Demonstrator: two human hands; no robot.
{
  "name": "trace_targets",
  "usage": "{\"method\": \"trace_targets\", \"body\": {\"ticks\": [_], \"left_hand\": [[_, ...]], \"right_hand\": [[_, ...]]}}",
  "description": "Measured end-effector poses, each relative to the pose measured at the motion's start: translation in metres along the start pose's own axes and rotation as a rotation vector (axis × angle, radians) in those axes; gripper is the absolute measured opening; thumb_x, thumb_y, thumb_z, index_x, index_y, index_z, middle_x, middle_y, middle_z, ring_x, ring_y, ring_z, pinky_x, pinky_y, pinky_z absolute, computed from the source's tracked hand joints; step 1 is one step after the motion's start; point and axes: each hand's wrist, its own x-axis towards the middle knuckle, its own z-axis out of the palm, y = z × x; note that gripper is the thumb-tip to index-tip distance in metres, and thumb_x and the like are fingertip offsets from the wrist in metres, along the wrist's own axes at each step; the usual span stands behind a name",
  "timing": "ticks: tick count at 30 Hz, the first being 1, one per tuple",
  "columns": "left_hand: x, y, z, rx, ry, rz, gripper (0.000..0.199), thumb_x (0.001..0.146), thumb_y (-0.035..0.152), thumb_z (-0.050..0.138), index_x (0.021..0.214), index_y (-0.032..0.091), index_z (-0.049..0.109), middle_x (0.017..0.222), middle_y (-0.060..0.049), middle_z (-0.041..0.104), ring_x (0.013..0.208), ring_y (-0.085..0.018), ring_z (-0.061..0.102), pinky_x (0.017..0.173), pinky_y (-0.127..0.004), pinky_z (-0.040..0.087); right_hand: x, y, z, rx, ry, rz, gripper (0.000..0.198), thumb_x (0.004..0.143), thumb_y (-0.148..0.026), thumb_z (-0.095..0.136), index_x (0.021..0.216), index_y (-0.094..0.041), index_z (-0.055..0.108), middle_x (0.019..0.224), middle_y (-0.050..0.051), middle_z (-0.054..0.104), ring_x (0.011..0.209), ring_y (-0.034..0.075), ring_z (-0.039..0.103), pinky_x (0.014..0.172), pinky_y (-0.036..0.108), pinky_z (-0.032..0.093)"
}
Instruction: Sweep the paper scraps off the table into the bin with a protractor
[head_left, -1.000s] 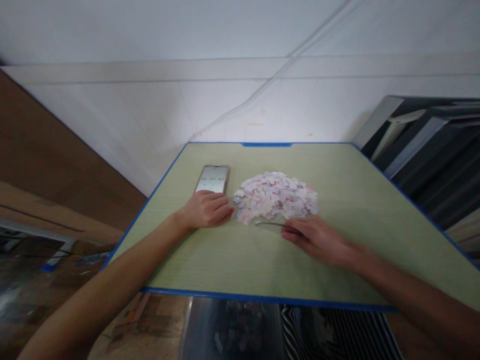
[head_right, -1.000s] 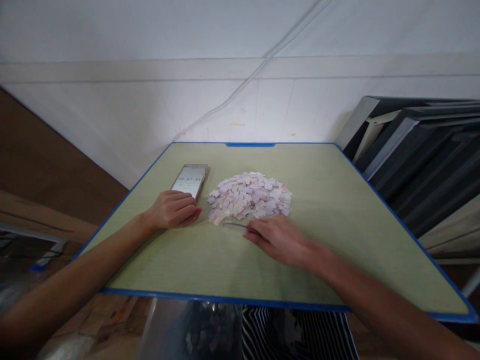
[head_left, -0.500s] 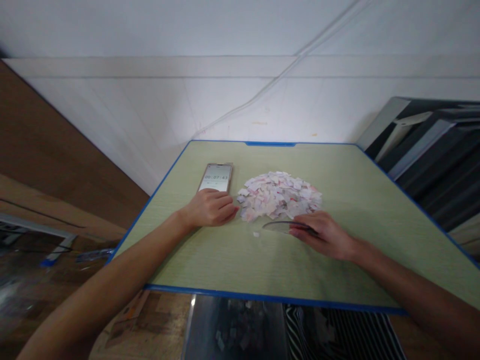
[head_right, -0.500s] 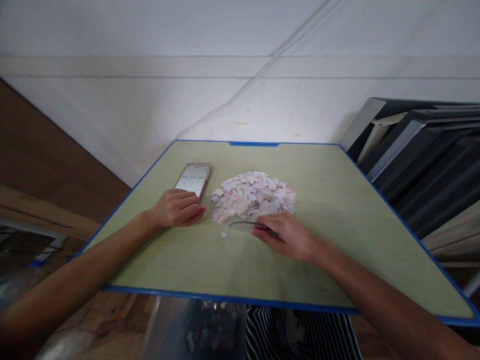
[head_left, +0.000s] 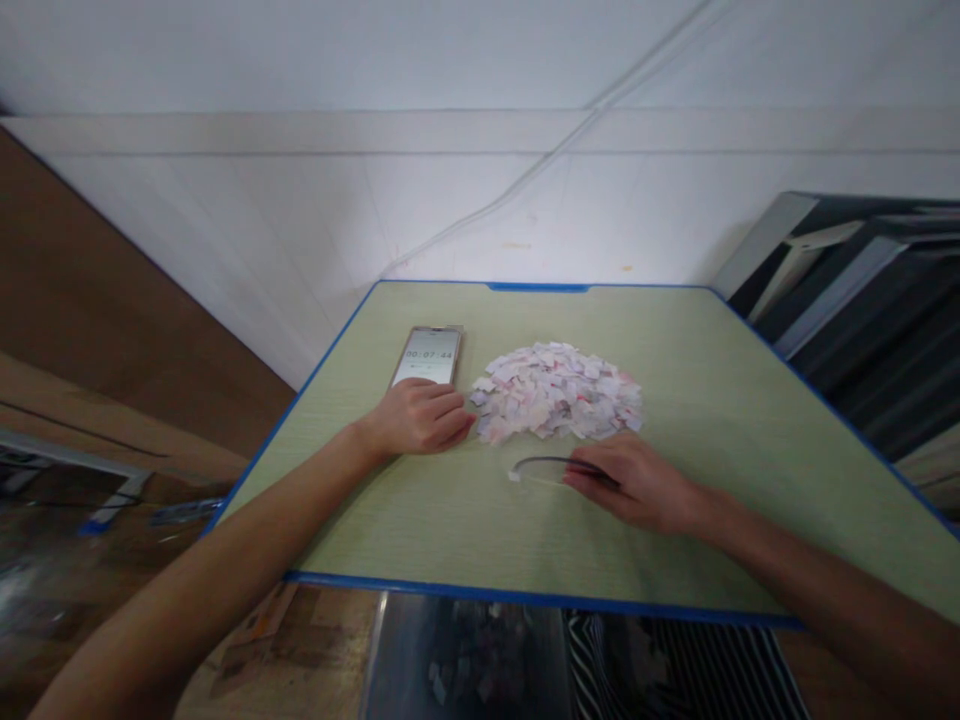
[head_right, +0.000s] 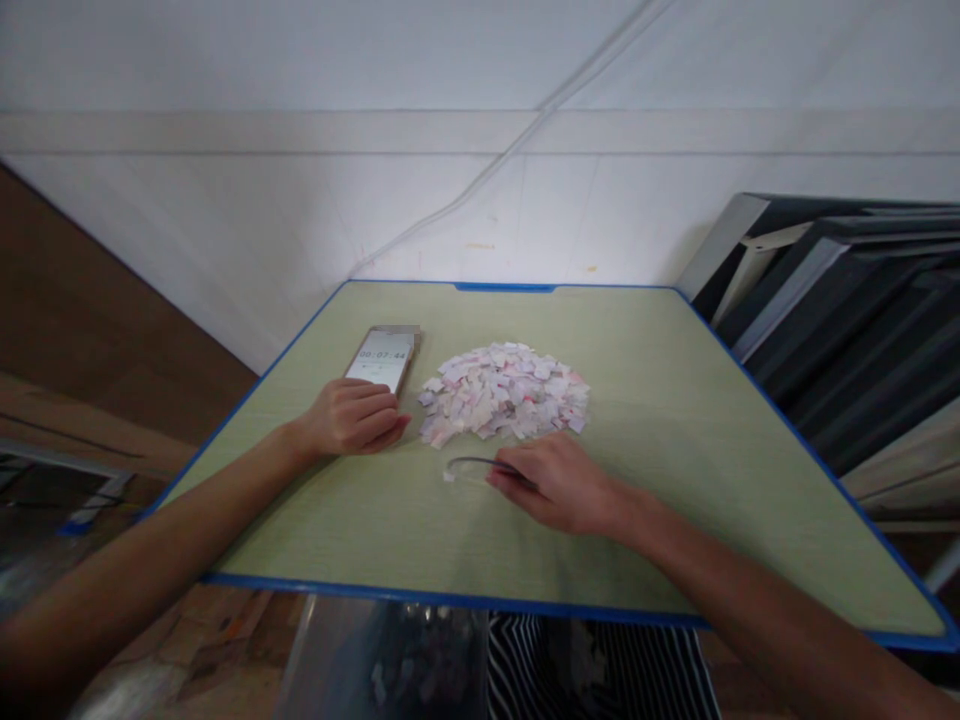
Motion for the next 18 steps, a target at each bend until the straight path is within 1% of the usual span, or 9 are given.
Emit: {"method": "trace_targets", "body": {"ticks": [3,5,7,9,11,13,14,16,18], "left_hand": [[-0.001,0.001,0.0,-0.017,-0.005,-0.008,0.034,0.086,0.016,0.04,0.052,0.018,0.043,0.047,0.003,0.045,0.044,-0.011,0.04,0.041,-0.025,0.025],[-0.001,0.002,0.001,-0.092,-0.03,-0.03,0.033,0.085,0.017,0.04,0.053,0.018,0.043,0.048,0.003,0.045,0.044,-0.011,0.039,0.041,-0.025,0.025],[0.0,0.005,0.001,-0.25,-0.092,-0.109,0.026,0.084,0.017,0.04,0.059,0.017,0.047,0.054,0.001,0.049,0.045,-0.011,0.04,0.042,-0.025,0.027],[0.001,0.008,0.001,-0.468,-0.171,-0.22,0.017,0.082,0.016,0.039,0.072,0.015,0.052,0.063,0.0,0.053,0.047,-0.01,0.043,0.043,-0.023,0.029],[0.003,0.011,-0.001,-0.667,-0.232,-0.288,0.016,0.08,0.013,0.037,0.081,0.014,0.053,0.068,-0.001,0.053,0.049,-0.009,0.044,0.044,-0.022,0.031],[0.004,0.014,-0.005,-0.77,-0.272,-0.269,0.018,0.078,0.011,0.037,0.079,0.014,0.054,0.065,0.0,0.051,0.048,-0.009,0.043,0.044,-0.022,0.03],[0.004,0.016,-0.007,-0.778,-0.287,-0.242,0.019,0.078,0.011,0.036,0.078,0.014,0.055,0.063,0.0,0.051,0.047,-0.009,0.043,0.043,-0.023,0.029],[0.005,0.02,-0.012,-0.731,-0.316,-0.147,0.022,0.078,0.012,0.036,0.081,0.014,0.058,0.062,-0.001,0.051,0.047,-0.011,0.043,0.043,-0.026,0.027],[0.005,0.025,-0.015,-0.679,-0.333,-0.058,0.026,0.079,0.013,0.036,0.09,0.013,0.059,0.064,-0.002,0.052,0.048,-0.013,0.043,0.043,-0.028,0.027]], "right_hand": [[0.0,-0.001,-0.001,0.0,-0.013,0.008,0.034,0.089,-0.027,0.034,0.061,-0.016,0.049,0.05,0.0,0.05,0.045,0.009,0.043,0.048,0.022,0.026],[0.001,-0.001,-0.002,0.004,-0.053,0.03,0.031,0.088,-0.026,0.036,0.063,-0.016,0.051,0.051,0.0,0.051,0.046,0.009,0.044,0.048,0.022,0.026],[0.002,-0.001,-0.003,0.011,-0.085,0.046,0.029,0.088,-0.026,0.038,0.064,-0.015,0.052,0.052,0.0,0.052,0.047,0.009,0.045,0.049,0.022,0.027],[0.002,-0.001,-0.003,0.029,-0.094,0.057,0.028,0.088,-0.026,0.039,0.066,-0.015,0.052,0.053,0.0,0.053,0.048,0.01,0.046,0.049,0.022,0.027],[0.002,0.001,-0.003,0.054,-0.096,0.065,0.028,0.088,-0.026,0.039,0.066,-0.015,0.053,0.054,0.0,0.053,0.049,0.01,0.047,0.05,0.022,0.028],[0.002,0.002,-0.003,0.08,-0.096,0.072,0.028,0.088,-0.027,0.039,0.067,-0.015,0.053,0.055,0.0,0.053,0.05,0.01,0.047,0.05,0.022,0.028],[0.002,0.002,-0.003,0.093,-0.097,0.074,0.028,0.088,-0.027,0.039,0.067,-0.015,0.053,0.055,0.0,0.053,0.05,0.01,0.047,0.05,0.022,0.028],[0.002,0.003,-0.004,0.116,-0.1,0.076,0.028,0.088,-0.027,0.039,0.067,-0.015,0.053,0.055,0.0,0.052,0.05,0.01,0.046,0.05,0.023,0.028],[0.002,0.004,-0.005,0.132,-0.1,0.077,0.028,0.088,-0.027,0.039,0.067,-0.015,0.052,0.055,0.001,0.052,0.052,0.01,0.047,0.051,0.023,0.029]]}}
